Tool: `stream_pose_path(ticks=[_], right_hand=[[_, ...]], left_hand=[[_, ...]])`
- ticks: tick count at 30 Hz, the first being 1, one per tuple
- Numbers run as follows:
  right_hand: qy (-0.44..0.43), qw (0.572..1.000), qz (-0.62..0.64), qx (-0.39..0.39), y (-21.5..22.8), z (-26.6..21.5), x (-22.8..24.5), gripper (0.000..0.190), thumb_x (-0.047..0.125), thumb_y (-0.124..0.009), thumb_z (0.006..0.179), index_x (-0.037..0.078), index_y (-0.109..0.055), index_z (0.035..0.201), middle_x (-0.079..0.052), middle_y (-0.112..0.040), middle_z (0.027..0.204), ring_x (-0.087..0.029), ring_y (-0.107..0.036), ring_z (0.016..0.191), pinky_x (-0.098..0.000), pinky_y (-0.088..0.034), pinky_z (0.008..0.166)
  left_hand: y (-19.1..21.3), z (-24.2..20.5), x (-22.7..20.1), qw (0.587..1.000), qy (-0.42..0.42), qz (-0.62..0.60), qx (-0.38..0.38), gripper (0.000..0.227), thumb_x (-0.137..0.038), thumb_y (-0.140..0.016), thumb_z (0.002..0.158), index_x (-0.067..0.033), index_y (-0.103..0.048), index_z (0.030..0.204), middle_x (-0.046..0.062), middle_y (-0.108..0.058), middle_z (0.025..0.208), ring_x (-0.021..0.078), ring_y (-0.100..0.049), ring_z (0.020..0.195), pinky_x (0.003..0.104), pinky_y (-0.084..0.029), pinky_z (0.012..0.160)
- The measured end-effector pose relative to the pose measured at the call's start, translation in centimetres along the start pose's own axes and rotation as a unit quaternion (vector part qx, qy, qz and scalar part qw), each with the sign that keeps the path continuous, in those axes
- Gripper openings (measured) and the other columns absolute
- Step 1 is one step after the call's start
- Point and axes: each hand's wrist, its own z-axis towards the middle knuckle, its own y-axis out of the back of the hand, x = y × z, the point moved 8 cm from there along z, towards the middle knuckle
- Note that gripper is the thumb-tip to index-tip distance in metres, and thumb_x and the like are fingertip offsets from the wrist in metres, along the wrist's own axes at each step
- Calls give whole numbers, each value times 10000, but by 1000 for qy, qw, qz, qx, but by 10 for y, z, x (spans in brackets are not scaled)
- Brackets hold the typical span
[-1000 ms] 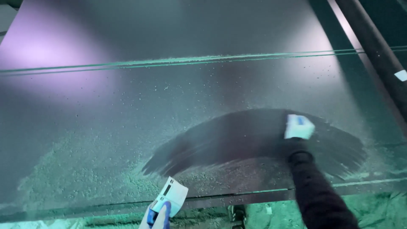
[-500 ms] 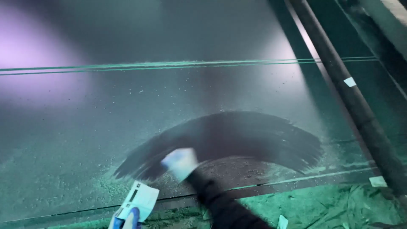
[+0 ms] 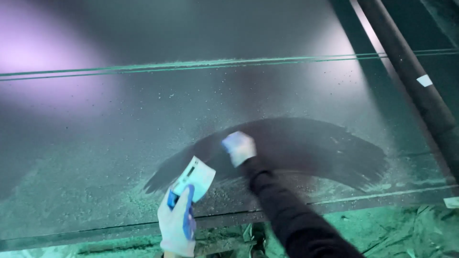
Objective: The person checks a machine control panel, then cleans a large black panel using a cloth and an air blow gun to remove dust in a woodworking shop.
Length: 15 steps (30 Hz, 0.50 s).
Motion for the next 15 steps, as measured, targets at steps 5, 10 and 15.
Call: stream_pose_path(ticks=[5, 10, 15], right_hand=[[-54, 957, 273, 75, 21, -53, 85, 166, 348, -740, 1068, 222, -833, 1013, -50, -819, 1028, -297, -794, 981, -482, -632, 729], [-323, 542, 774, -59, 32, -85, 127, 410, 356, -791, 1093, 49, -795, 1367, -131, -870, 1306, -221, -815, 1155, -404, -648, 1021], [-312, 663, 679, -50, 275, -85, 107, 533, 205, -709, 1043, 50, -700, 1553, -147, -837, 1414, -230, -800, 1150, -379, -657, 976]], left_hand=[[-22, -35, -67, 996, -47, 50, 54, 192, -113, -830, 1090, 5, -858, 1239, 64, -775, 957, 119, -543, 766, 325, -422, 660], [-1, -39, -78, 992, -55, -5, 109, 383, -15, -831, 990, 104, -862, 1352, 177, -889, 1270, 228, -767, 1135, 401, -643, 1005], [-13, -69, -83, 979, -50, 65, 188, 420, -65, -837, 978, 22, -874, 1388, 181, -932, 1332, 246, -846, 1205, 397, -694, 1082]])
